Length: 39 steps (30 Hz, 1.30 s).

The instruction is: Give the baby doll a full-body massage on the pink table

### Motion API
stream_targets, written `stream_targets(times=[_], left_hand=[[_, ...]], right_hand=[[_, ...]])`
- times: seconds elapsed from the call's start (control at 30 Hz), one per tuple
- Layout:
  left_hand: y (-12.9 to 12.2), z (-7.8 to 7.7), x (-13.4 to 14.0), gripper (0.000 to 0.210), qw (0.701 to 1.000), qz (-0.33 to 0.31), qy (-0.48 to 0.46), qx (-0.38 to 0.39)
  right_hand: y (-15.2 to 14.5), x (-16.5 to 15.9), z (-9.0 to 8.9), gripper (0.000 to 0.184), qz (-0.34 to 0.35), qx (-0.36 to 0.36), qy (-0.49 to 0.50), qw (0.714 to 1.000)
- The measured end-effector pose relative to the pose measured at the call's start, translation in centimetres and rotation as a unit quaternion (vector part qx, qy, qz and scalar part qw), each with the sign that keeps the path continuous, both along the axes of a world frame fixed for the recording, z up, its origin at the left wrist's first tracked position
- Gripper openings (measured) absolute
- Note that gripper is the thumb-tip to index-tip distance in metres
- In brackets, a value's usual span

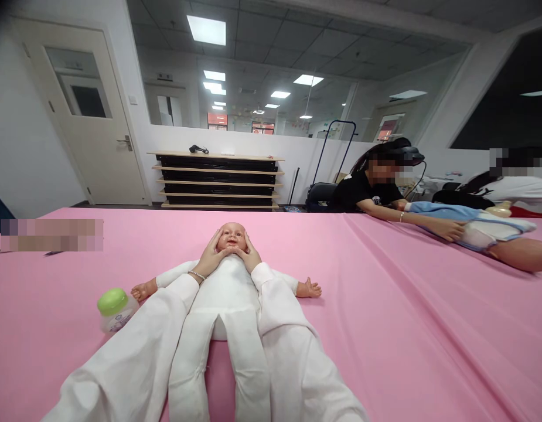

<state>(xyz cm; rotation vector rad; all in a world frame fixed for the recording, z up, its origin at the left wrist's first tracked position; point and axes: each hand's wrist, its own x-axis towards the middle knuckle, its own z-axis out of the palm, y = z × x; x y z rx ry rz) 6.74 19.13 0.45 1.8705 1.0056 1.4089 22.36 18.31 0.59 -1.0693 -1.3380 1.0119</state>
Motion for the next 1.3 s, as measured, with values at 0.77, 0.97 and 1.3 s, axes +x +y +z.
stream_targets(times=[0.77, 0.97, 1.3], left_hand=[[0.0, -0.3, 0.0, 0.069, 0.998, 0.038, 0.035, 0.030], [0.7, -0.9, -0.1, 0.054, 0.999, 0.026, 0.026, 0.039], [-0.5, 0.2, 0.3, 0.082, 0.998, 0.056, 0.030, -0.011]], right_hand=[[-0.4, 0.0, 0.5, 0.096, -0.006, 0.021, -0.023, 1.000], [0.1, 0.3, 0.0, 0.091, 0.035, 0.019, 0.022, 0.999], [0.1, 0.1, 0.0, 0.100, 0.004, 0.007, 0.001, 1.000]])
